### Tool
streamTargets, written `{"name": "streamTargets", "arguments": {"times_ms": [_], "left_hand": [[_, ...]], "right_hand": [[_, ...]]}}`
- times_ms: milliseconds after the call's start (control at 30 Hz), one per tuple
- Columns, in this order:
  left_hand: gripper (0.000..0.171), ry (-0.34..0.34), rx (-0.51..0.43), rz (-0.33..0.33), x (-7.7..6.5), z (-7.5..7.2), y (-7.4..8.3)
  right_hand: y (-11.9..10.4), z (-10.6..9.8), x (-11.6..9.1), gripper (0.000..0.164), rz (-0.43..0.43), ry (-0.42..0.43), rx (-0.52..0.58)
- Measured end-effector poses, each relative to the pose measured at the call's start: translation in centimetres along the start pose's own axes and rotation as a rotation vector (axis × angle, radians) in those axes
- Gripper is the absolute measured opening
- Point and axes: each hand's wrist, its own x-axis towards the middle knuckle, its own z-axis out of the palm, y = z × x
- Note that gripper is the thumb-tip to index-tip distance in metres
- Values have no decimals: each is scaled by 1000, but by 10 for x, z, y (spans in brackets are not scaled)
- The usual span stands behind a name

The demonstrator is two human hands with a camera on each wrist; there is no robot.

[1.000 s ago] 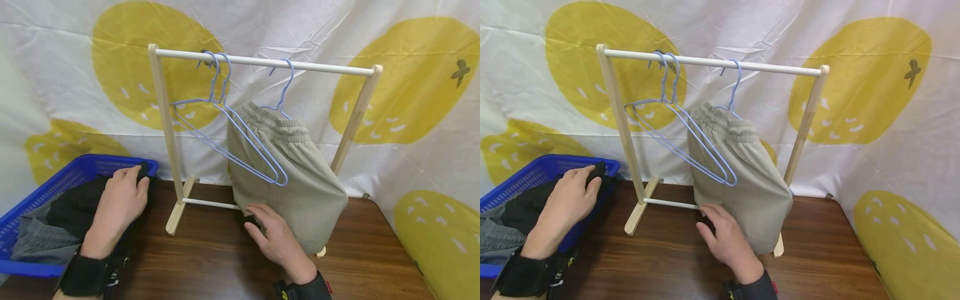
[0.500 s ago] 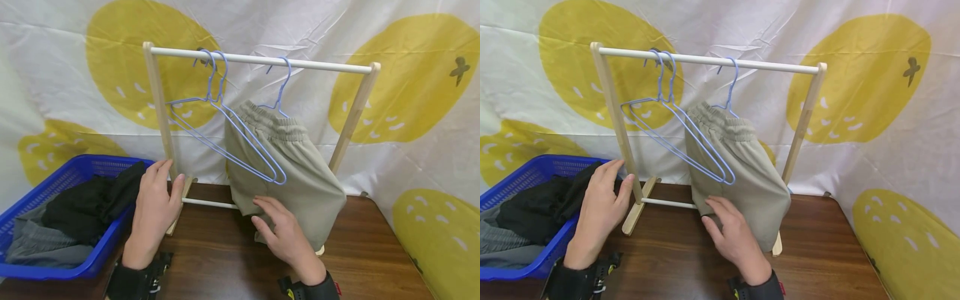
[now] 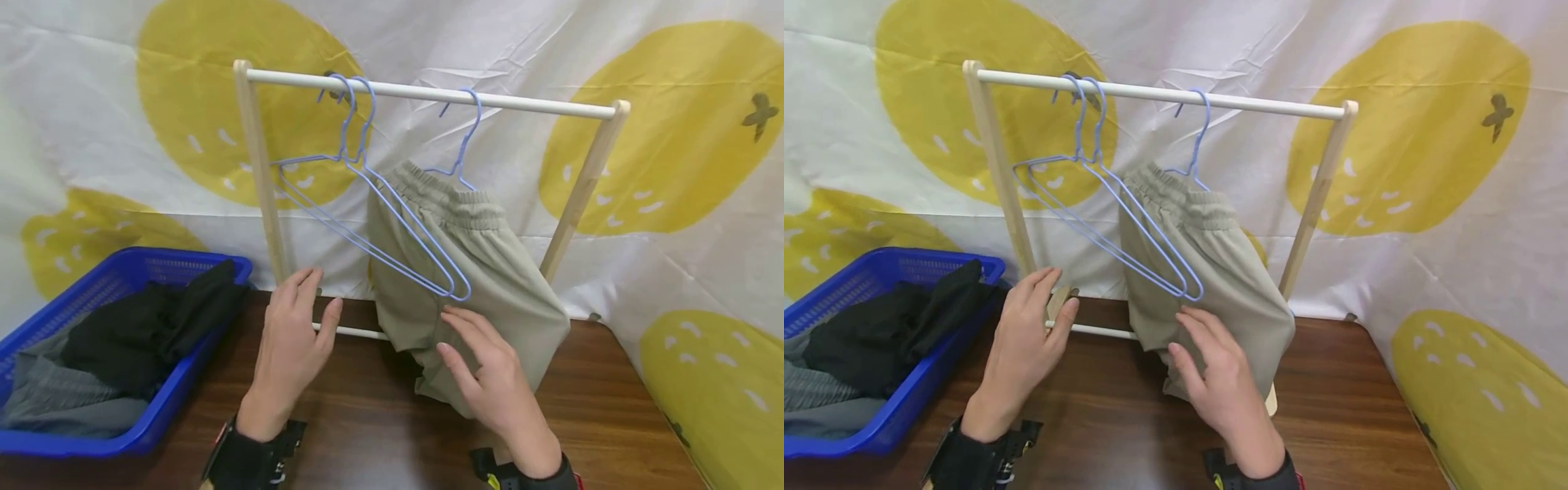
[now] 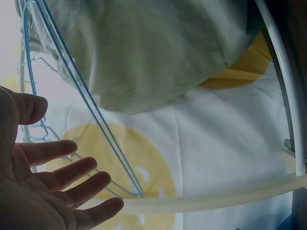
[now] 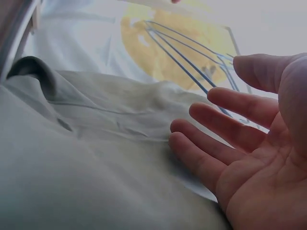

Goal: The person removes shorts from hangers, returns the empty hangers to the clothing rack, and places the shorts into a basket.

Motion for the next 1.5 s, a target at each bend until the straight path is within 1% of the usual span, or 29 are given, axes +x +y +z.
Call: {"name": "streamTargets", "arguments": {"times_ms": [167, 267, 467, 600, 733, 800, 967, 1033, 1133, 1233, 1333, 1400, 1500], "left_hand": [[45, -23, 16, 22, -2, 6, 2], [45, -28, 23, 44, -3, 10, 3], [44, -4, 4, 111, -4, 17, 5], [44, -1, 2, 150, -6, 22, 7], [45, -31, 13, 174, -9, 25, 11], [45, -48, 13, 184, -11, 27, 13], [46, -94, 1, 180, -15, 30, 18], [47, -115, -8, 173, -17, 31, 20], [47, -138, -19, 174, -19, 34, 24], [47, -159, -19, 184, -21, 36, 27], [46, -188, -15, 186, -24, 37, 30], [46, -203, -11, 185, -25, 38, 31], [46, -212, -7, 182, -27, 39, 33]], "right_hand": [[-2, -10, 2, 35, -26, 68, -10], [-5, -16, 2, 32, -33, 93, -20], [-14, -30, 5, 42, -19, 159, -55], [-19, -39, 6, 42, -31, 245, -85], [-25, -48, 8, 41, -35, 363, -113], [-29, -52, 9, 37, -32, 426, -116], [-34, -58, 10, 25, -2, 559, -130], [-33, -60, 9, 23, 23, 593, -142], [-29, -62, 8, 22, 63, 614, -158], [-22, -64, 5, 26, 100, 596, -158], [-12, -63, 1, 34, 144, 561, -92], [-6, -61, -1, 38, 182, 532, -22], [1, -57, -3, 35, 252, 498, 34]]}}
